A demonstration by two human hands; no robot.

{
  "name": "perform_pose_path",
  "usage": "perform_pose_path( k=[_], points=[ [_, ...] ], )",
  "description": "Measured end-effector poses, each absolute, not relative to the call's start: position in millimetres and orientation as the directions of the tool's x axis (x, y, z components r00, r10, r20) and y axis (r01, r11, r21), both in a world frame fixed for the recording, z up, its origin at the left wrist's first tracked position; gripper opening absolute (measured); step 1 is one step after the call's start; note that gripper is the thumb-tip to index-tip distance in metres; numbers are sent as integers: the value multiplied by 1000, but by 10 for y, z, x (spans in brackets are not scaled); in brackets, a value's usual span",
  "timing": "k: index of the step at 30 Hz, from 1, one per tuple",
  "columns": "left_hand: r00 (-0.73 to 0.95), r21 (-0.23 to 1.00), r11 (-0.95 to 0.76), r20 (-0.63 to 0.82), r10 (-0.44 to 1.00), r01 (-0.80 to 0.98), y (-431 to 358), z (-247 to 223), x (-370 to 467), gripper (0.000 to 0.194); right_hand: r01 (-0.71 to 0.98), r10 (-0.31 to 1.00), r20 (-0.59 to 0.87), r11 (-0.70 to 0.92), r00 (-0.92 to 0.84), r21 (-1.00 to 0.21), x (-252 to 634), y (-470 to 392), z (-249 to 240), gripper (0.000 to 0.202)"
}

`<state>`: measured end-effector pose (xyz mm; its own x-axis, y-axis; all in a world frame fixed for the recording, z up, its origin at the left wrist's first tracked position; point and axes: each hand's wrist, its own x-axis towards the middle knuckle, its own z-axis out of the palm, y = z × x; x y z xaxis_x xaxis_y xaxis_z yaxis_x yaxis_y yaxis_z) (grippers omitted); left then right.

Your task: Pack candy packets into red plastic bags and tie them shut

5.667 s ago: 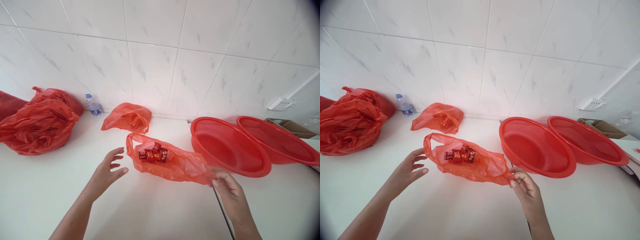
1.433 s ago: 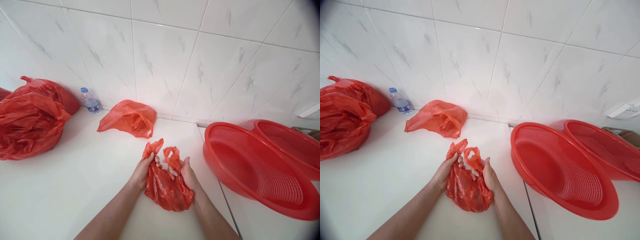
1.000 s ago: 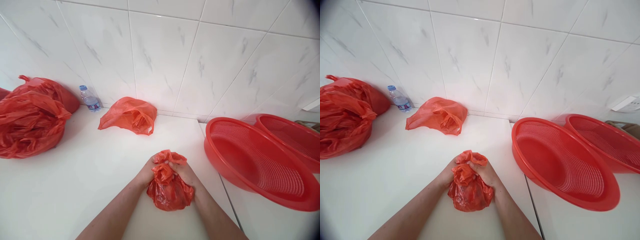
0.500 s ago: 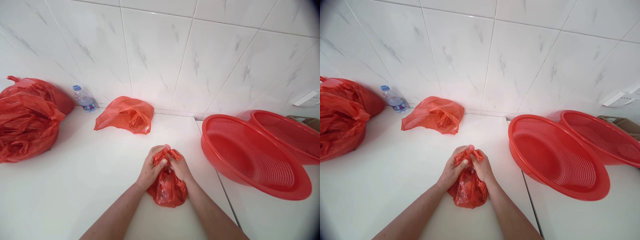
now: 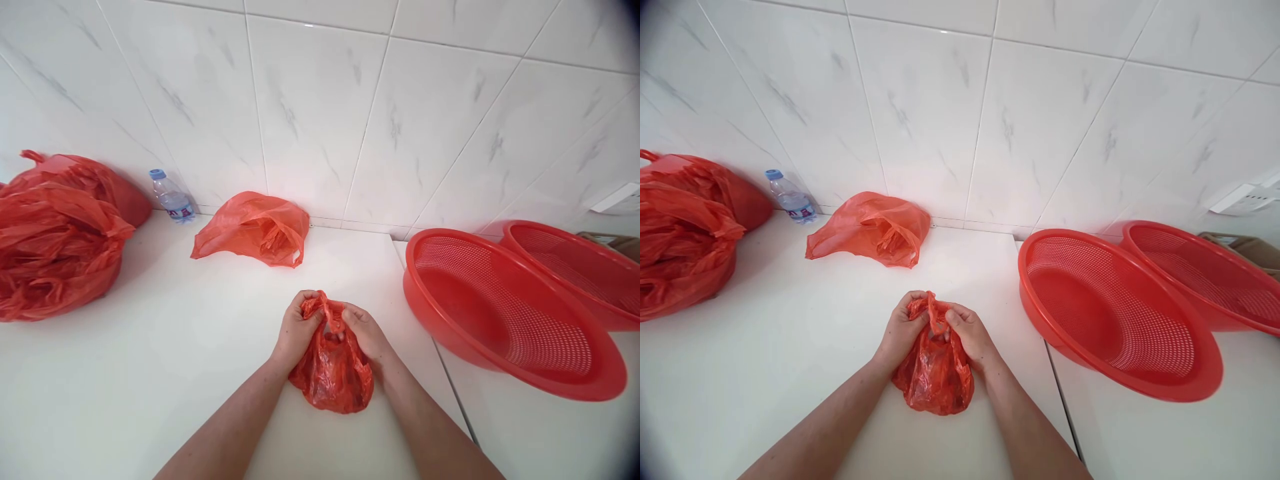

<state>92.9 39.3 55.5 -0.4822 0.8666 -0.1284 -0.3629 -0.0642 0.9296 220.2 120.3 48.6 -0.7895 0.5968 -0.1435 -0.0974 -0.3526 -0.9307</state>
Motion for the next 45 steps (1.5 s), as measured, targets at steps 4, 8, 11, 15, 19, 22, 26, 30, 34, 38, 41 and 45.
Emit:
perform_pose_path(
  k=[4, 8, 11, 15, 19, 22, 26, 30, 34, 38, 41, 45],
  points=[
    [-551, 941, -69, -134, 824, -331, 386, 495, 912, 35, -20, 671, -138, -223, -729, -975, 2164, 1193, 471, 39],
    [-554, 959, -109, -56, 831, -261, 376, 479, 908, 23, 194, 833, -52, 68, -551, -979, 2157, 1172, 454, 43],
    [-477, 973, -134, 29, 879, -189, 377, 472, 930, 13, 303, 880, 30, 195, -474, -933, 2178, 1197, 435, 31],
    [-478, 994, -108, 98, 873, 8, 393, 439, 951, 4, 243, 896, 35, 158, -444, -957, 2213, 1265, 448, 25],
    [-503, 973, -124, 206, 840, 193, 407, 386, 920, 5, 18, 811, -24, -16, -584, -1000, 2244, 1309, 502, 26],
    [-567, 948, -154, 292, 770, 278, 399, 353, 879, 7, -150, 728, -103, -275, -678, -950, 2266, 1345, 517, 30],
    [-610, 884, -231, 451, 652, 406, 385, 319, 815, 9, -230, 841, -140, -298, -523, -927, 2316, 1467, 462, 26],
    [-687, 899, -218, 431, 584, 379, 403, 297, 706, 6, 81, 978, 51, 68, -201, -994, 2418, 1618, 388, 23],
    [-832, 978, -161, 199, 519, 133, 429, 322, 603, 11, 286, 985, 156, 171, -76, -943, 2492, 1701, 341, 26],
    [-860, 990, -140, 79, 504, 9, 441, 368, 586, 18, 313, 986, 166, 163, -19, -936, 2488, 1718, 321, 27],
    [-864, 992, -123, 50, 502, -14, 441, 390, 590, 20, 332, 986, 168, 164, -15, -929, 2484, 1721, 319, 28],
    [-824, 994, -109, 69, 563, 9, 426, 399, 601, 20, 327, 979, 179, 202, -101, -923, 2467, 1676, 340, 27]
  ],
)
